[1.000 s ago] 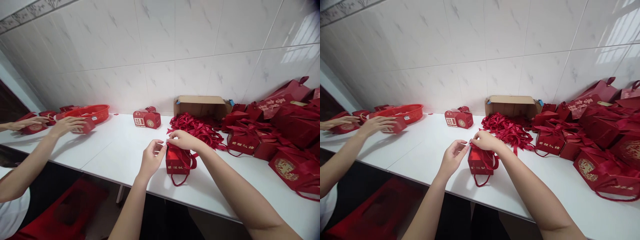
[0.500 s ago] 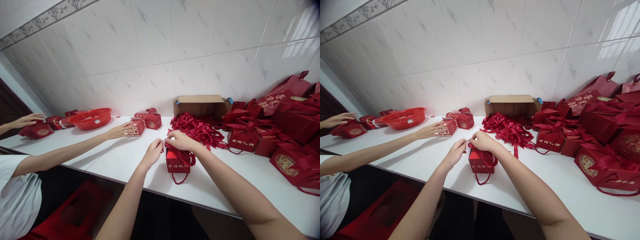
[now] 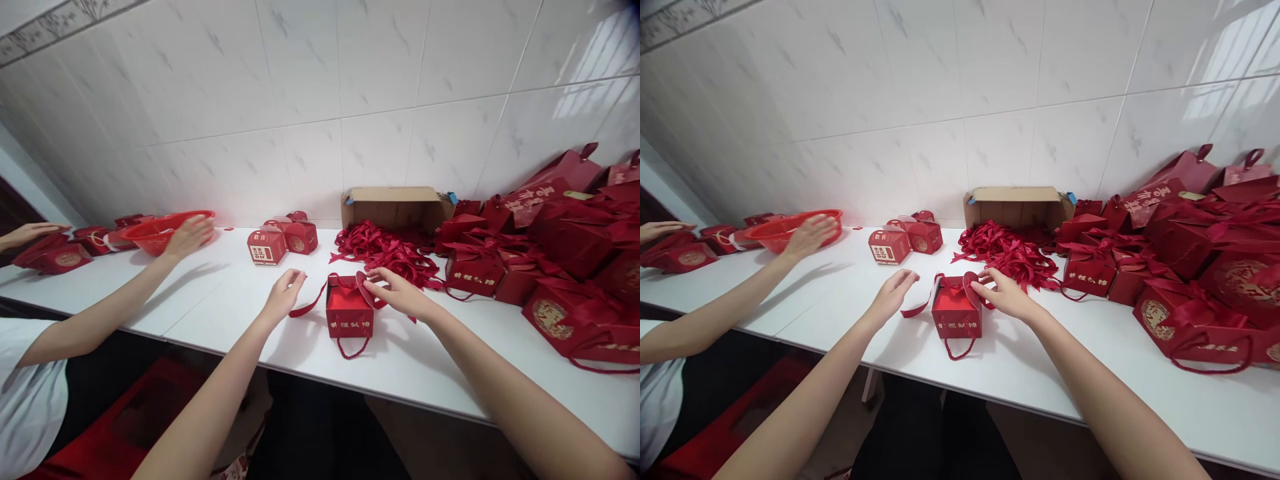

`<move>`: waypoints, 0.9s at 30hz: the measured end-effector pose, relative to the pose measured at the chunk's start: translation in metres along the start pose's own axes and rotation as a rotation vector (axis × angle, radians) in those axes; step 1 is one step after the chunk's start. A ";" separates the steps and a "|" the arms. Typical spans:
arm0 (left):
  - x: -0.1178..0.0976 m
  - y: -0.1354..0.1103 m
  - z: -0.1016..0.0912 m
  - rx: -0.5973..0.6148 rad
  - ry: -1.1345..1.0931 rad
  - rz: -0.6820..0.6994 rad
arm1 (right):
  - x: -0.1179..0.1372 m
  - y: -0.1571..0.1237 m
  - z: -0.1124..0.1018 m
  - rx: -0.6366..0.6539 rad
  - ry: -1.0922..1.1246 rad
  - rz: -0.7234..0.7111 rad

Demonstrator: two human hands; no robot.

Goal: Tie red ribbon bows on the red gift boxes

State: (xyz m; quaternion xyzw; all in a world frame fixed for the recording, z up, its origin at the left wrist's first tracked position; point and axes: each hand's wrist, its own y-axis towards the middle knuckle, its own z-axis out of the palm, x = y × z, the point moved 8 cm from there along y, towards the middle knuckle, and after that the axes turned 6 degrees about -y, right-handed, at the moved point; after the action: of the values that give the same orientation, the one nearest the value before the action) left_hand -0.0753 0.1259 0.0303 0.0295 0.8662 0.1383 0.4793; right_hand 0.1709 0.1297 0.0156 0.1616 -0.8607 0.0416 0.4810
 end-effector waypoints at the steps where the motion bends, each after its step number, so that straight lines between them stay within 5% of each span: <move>1: -0.005 -0.001 0.014 0.057 -0.069 -0.021 | -0.003 -0.001 0.002 -0.019 0.028 0.008; 6: -0.005 -0.014 0.057 0.255 -0.284 -0.235 | -0.015 0.001 0.010 -0.030 0.116 0.102; 11: 0.005 -0.020 0.053 0.338 -0.329 -0.261 | -0.011 -0.002 0.021 0.202 0.307 0.078; 18: -0.008 -0.020 0.047 0.324 -0.460 -0.210 | -0.007 -0.004 0.012 0.199 0.637 0.050; 27: 0.008 -0.038 0.053 0.562 -0.483 -0.302 | -0.019 -0.002 0.000 0.125 0.726 0.138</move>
State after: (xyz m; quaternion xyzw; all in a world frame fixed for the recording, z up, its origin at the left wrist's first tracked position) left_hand -0.0317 0.1023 -0.0128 0.0637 0.7273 -0.1869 0.6573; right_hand 0.1803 0.1322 -0.0005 0.1070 -0.6387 0.1808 0.7402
